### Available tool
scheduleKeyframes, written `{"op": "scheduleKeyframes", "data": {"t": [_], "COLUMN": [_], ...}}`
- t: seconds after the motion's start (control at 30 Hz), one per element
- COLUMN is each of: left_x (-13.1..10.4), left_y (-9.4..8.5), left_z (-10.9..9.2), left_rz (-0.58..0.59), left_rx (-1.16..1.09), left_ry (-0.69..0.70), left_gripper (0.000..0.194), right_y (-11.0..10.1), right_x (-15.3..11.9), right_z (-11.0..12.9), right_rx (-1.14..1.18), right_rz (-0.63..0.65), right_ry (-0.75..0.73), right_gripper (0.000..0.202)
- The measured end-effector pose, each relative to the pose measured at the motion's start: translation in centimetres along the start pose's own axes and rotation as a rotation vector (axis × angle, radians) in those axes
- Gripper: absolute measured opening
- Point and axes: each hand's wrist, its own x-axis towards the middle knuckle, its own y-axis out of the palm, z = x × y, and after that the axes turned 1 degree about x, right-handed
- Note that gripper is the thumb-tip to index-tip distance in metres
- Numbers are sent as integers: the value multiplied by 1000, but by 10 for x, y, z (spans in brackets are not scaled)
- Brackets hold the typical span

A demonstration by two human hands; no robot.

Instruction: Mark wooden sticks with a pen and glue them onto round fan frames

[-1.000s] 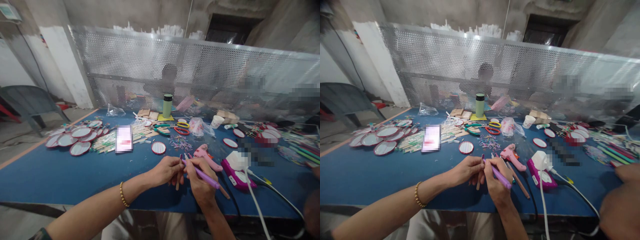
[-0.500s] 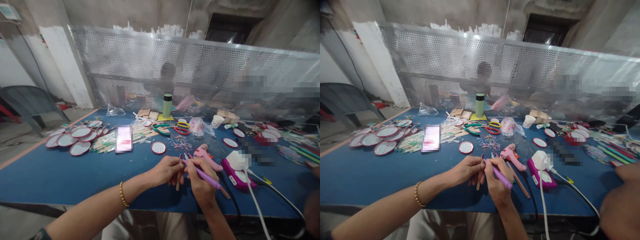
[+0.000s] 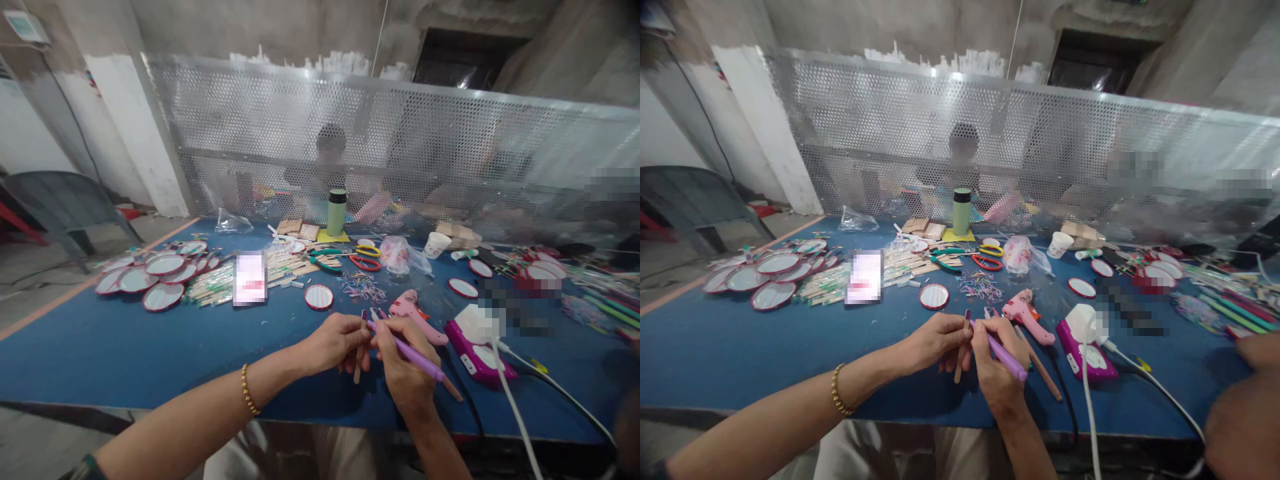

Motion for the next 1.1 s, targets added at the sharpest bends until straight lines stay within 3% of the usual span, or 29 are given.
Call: {"op": "scheduleKeyframes", "data": {"t": [0.4, 0.87, 1.1], "left_x": [2, 2, 2], "left_y": [0, 0, -1], "left_z": [1, 3, 3], "left_rz": [-15, 6, 3], "left_rx": [-7, -48, -47], "left_ry": [-25, 7, -6], "left_gripper": [42, 62, 61], "right_y": [0, 0, -1], "right_x": [1, 2, 2], "right_z": [0, 2, 4], "right_rx": [-10, 104, 74], "right_rz": [-12, -55, -46], "right_ry": [-7, 37, 27], "right_gripper": [23, 19, 20]}}
